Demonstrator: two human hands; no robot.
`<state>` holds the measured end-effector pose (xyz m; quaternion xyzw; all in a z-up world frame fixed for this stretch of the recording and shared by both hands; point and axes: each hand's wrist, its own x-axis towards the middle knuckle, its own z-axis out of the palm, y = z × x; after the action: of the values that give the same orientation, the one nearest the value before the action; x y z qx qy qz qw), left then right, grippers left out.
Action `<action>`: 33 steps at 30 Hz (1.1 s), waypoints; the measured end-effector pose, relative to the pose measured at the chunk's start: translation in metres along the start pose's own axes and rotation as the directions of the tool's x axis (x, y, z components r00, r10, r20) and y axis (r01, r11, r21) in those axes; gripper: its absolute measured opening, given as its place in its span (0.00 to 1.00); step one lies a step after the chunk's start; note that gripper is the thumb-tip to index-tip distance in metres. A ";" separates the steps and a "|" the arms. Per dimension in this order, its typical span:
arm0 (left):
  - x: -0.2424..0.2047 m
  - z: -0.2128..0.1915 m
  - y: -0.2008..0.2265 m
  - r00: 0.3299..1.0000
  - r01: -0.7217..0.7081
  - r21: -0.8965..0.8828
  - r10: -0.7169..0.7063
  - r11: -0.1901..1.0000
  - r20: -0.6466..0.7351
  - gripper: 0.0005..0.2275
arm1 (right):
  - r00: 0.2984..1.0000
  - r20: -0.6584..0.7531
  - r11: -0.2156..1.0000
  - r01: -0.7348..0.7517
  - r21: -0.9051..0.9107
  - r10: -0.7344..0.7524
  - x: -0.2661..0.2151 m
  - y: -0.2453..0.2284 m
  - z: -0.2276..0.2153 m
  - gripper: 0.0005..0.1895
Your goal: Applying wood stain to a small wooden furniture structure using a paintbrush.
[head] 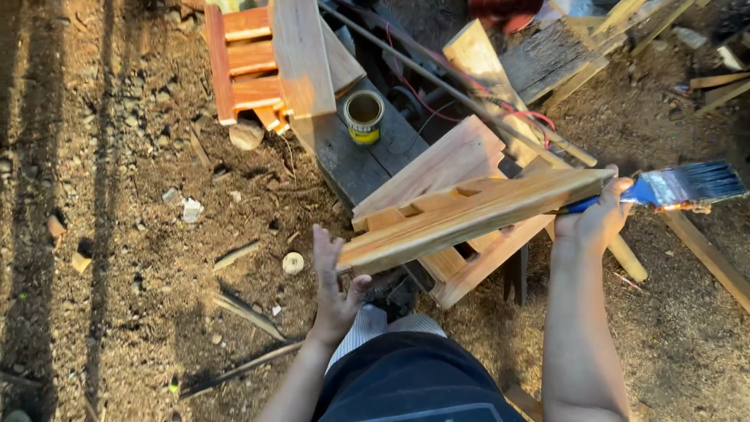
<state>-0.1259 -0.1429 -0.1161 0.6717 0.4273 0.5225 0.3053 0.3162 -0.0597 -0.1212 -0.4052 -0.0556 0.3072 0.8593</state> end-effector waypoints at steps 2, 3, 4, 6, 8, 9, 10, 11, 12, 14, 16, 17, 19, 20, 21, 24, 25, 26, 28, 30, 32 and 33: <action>-0.009 -0.005 0.010 0.973 0.230 -0.164 -0.230 0.959 0.017 0.42 | 0.999 0.035 1.000 0.002 -0.027 -0.001 -0.014 -0.001 -0.016 0.21; -0.011 -0.007 0.014 0.900 0.429 -0.319 -0.431 0.845 0.071 0.52 | 0.997 0.074 0.999 0.015 -0.043 -0.012 -0.021 -0.002 -0.023 0.20; -0.016 -0.007 0.015 0.900 0.429 -0.320 -0.429 0.845 0.072 0.52 | 0.997 0.074 0.999 0.018 -0.043 -0.014 -0.012 0.001 -0.042 0.20; -0.027 -0.006 0.016 0.744 0.650 -0.503 -0.611 0.569 0.270 0.60 | 0.993 0.081 0.992 0.091 -0.084 -0.085 0.003 0.008 -0.081 0.19; -0.042 -0.003 0.024 0.741 0.655 -0.533 -0.591 0.535 0.317 0.61 | 0.996 0.066 0.995 0.058 -0.079 -0.053 -0.001 0.003 -0.098 0.20; -0.049 -0.003 0.028 0.739 0.659 -0.562 -0.567 0.499 0.363 0.62 | 0.998 0.052 0.997 0.026 -0.075 -0.022 -0.004 0.001 -0.107 0.20; -0.056 0.002 0.030 0.738 0.661 -0.561 -0.568 0.499 0.364 0.62 | 0.999 0.049 0.997 0.025 -0.075 -0.021 -0.010 -0.004 -0.110 0.20; -0.063 0.007 0.032 0.724 0.665 -0.601 -0.581 0.443 0.373 0.62 | 0.999 -0.035 0.994 -0.024 -0.110 0.020 -0.016 -0.008 -0.113 0.20; -0.071 0.011 0.034 0.707 0.668 -0.638 -0.594 0.384 0.383 0.62 | 0.991 -0.123 0.987 -0.076 -0.142 0.058 -0.023 -0.013 -0.118 0.19; -0.083 0.024 0.036 0.684 0.672 -0.658 -0.625 0.340 0.376 0.61 | 0.991 -0.118 0.985 -0.084 -0.151 0.067 -0.023 -0.016 -0.131 0.19; -0.093 0.036 0.037 0.660 0.674 -0.676 -0.653 0.297 0.372 0.61 | 0.991 -0.114 0.983 -0.089 -0.158 0.071 -0.026 -0.020 -0.140 0.19; -0.097 0.041 0.038 0.614 0.701 -0.663 -0.696 0.264 0.372 0.60 | 0.981 -0.166 0.969 -0.135 -0.205 0.102 -0.028 -0.022 -0.143 0.18; -0.109 0.055 0.026 0.570 0.723 -0.650 -0.733 0.234 0.371 0.59 | 0.968 -0.217 0.953 -0.179 -0.245 0.127 -0.026 -0.021 -0.157 0.18; -0.120 0.062 0.015 0.498 0.762 -0.625 -0.771 0.169 0.398 0.56 | 0.970 -0.207 0.944 -0.184 -0.275 0.129 -0.022 -0.016 -0.170 0.18; -0.131 0.069 0.003 0.421 0.794 -0.599 -0.803 0.102 0.422 0.54 | 0.972 -0.197 0.933 -0.188 -0.306 0.131 -0.019 -0.012 -0.184 0.18; -0.158 0.088 -0.043 0.295 0.856 -0.516 -0.799 -0.022 0.524 0.47 | 0.951 -0.225 0.910 -0.275 -0.311 0.211 -0.015 -0.003 -0.204 0.17; -0.173 0.097 -0.064 0.294 0.856 -0.517 -0.800 -0.023 0.522 0.47 | 0.951 -0.225 0.909 -0.277 -0.312 0.213 -0.009 0.003 -0.213 0.17; -0.188 0.105 -0.086 0.237 0.877 -0.474 -0.788 -0.079 0.569 0.45 | 0.930 -0.261 0.899 -0.330 -0.289 0.257 -0.001 0.011 -0.220 0.17; -0.201 0.119 -0.108 0.178 0.893 -0.429 -0.772 -0.133 0.610 0.45 | 0.906 -0.296 0.885 -0.384 -0.264 0.304 0.013 0.024 -0.229 0.18; -0.201 0.130 -0.108 0.113 0.879 -0.418 -0.753 -0.228 0.648 0.46 | 0.892 -0.339 0.821 -0.421 -0.385 0.299 0.023 0.032 -0.235 0.19; -0.190 0.139 -0.107 0.090 0.872 -0.422 -0.765 -0.249 0.637 0.46 | 0.884 -0.356 0.783 -0.443 -0.436 0.302 0.026 0.040 -0.233 0.20; -0.186 0.143 -0.106 0.069 0.863 -0.428 -0.776 -0.269 0.626 0.47 | 0.877 -0.372 0.743 -0.462 -0.485 0.303 0.025 0.044 -0.233 0.20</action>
<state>-0.0318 -0.2564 -0.3268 0.0148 0.4820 0.2490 0.8399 0.3956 -0.1779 -0.3118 -0.6789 0.0592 0.3906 0.6189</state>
